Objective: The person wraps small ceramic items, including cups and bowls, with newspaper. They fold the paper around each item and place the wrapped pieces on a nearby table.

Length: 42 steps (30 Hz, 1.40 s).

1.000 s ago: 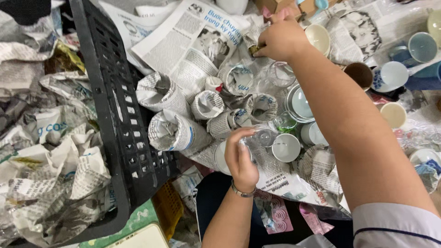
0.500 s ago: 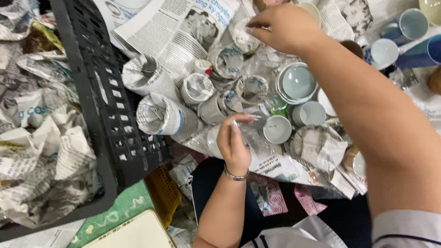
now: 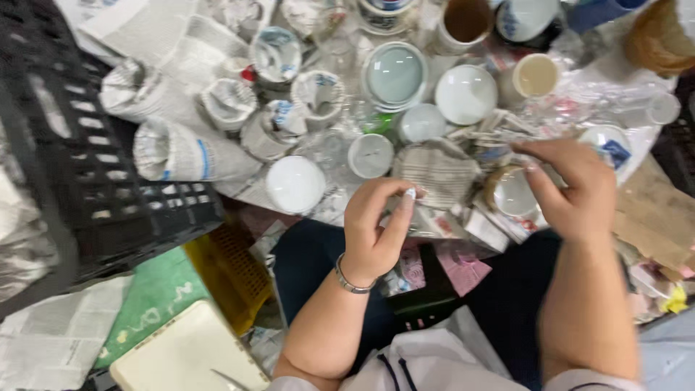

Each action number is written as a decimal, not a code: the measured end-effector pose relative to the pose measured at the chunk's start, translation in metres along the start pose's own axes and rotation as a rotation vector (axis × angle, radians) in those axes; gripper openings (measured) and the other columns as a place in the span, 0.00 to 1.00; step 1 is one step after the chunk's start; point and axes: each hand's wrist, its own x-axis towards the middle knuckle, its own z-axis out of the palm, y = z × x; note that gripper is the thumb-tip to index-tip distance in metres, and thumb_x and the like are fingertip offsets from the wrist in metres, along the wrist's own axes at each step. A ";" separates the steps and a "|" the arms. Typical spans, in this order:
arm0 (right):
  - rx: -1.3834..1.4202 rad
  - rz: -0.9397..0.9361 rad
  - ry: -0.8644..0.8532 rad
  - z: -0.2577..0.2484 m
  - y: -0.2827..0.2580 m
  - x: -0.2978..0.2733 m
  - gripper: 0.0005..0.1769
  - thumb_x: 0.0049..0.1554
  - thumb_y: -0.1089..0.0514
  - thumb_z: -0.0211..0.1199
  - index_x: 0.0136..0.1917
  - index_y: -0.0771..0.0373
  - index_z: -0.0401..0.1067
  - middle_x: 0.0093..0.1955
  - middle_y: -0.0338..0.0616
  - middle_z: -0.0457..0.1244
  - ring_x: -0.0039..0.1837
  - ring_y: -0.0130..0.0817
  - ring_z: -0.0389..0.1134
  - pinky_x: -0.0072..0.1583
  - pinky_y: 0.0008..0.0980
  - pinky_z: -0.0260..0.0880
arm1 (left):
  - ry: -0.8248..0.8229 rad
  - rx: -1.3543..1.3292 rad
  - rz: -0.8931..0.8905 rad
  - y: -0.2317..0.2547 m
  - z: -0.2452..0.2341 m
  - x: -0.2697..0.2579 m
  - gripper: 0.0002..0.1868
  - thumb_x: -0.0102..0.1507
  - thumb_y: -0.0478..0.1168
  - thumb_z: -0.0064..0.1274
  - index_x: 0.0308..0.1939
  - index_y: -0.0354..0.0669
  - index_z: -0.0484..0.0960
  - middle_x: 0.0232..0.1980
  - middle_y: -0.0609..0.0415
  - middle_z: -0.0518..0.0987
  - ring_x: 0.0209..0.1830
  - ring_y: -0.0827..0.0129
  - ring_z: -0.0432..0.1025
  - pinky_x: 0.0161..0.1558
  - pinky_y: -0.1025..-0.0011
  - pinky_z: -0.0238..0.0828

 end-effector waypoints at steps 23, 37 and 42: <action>-0.384 0.240 0.009 0.039 0.037 0.001 0.12 0.52 0.60 0.72 0.49 0.61 0.74 0.49 0.51 0.67 0.53 0.55 0.68 0.54 0.51 0.67 | -0.679 0.487 0.244 0.007 0.095 -0.031 0.18 0.63 0.47 0.61 0.53 0.45 0.81 0.48 0.53 0.82 0.49 0.59 0.75 0.52 0.59 0.69; 0.385 0.117 -0.013 0.035 0.011 -0.043 0.11 0.60 0.56 0.65 0.43 0.66 0.68 0.32 0.46 0.61 0.35 0.39 0.62 0.40 0.35 0.62 | -0.286 -0.615 -0.443 -0.025 0.061 -0.035 0.46 0.65 0.45 0.66 0.79 0.31 0.58 0.76 0.41 0.69 0.73 0.59 0.69 0.72 0.62 0.69; 0.542 0.094 -0.333 0.034 0.004 -0.034 0.18 0.61 0.55 0.63 0.33 0.65 0.67 0.28 0.47 0.59 0.32 0.43 0.62 0.38 0.39 0.60 | -0.195 -0.568 -0.154 -0.029 0.066 -0.038 0.46 0.63 0.47 0.66 0.78 0.35 0.59 0.76 0.48 0.68 0.77 0.67 0.66 0.78 0.69 0.63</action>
